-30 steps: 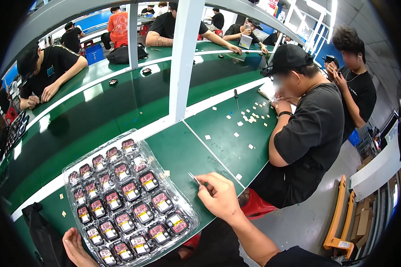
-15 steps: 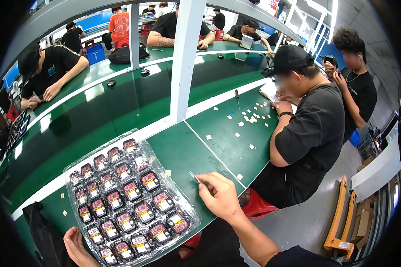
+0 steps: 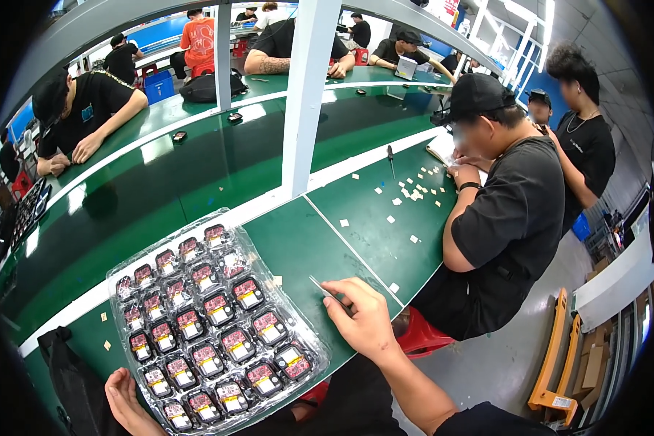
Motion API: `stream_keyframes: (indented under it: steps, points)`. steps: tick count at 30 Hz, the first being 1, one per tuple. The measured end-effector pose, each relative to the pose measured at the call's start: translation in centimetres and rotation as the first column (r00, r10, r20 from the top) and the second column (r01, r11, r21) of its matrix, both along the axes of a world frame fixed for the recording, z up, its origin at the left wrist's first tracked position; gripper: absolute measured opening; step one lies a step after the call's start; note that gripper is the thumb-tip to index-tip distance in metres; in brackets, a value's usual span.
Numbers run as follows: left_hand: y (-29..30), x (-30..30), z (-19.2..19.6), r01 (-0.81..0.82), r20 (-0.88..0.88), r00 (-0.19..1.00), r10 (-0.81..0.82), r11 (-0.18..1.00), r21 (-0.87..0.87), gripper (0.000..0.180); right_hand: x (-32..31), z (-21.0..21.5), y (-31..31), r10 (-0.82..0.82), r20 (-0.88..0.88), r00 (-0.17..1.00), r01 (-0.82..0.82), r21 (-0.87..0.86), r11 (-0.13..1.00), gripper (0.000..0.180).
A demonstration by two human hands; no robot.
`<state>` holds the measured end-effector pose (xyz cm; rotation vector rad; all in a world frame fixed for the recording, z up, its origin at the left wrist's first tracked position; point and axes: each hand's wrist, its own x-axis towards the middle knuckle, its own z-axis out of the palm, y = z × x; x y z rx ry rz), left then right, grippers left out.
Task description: Manually assemble and inspect small electronic units on a production line.
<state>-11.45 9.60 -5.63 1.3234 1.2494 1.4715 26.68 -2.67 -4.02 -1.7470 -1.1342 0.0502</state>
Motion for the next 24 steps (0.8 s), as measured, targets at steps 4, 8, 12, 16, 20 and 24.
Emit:
stream_keyframes:
  steps: [4,8,12,16,20,24]
  points:
    - [-0.26,0.13,0.25,-0.001,0.002,1.0,0.001,1.0,0.002,0.046,-0.1,0.25,-0.04,0.003,0.032,0.999,-0.002,-0.008,1.0,0.026]
    - [-0.23,0.2,0.29,-0.008,-0.001,1.0,0.008,1.0,-0.001,0.047,-0.19,0.27,-0.21,0.01,-0.012,1.0,-0.011,-0.07,0.998,0.023]
    - [-0.5,0.18,0.49,-0.002,-0.008,1.0,0.002,1.0,-0.006,0.047,-0.32,0.09,-0.23,0.006,0.009,1.0,-0.006,-0.002,1.0,0.025]
    - [-0.36,0.11,0.34,0.006,-0.011,1.0,-0.006,1.0,-0.006,0.047,-0.27,-0.04,-0.09,0.008,0.005,1.0,-0.007,-0.007,1.0,0.026]
    - [-0.4,0.35,0.6,-0.009,-0.005,1.0,0.009,1.0,-0.006,0.047,-0.33,0.38,0.09,0.002,0.005,1.0,-0.002,0.01,1.0,0.025]
    - [-0.28,0.11,0.27,0.003,-0.025,1.0,-0.004,1.0,-0.01,0.046,-0.33,0.56,-0.04,0.01,-0.022,1.0,-0.011,-0.075,0.997,0.024]
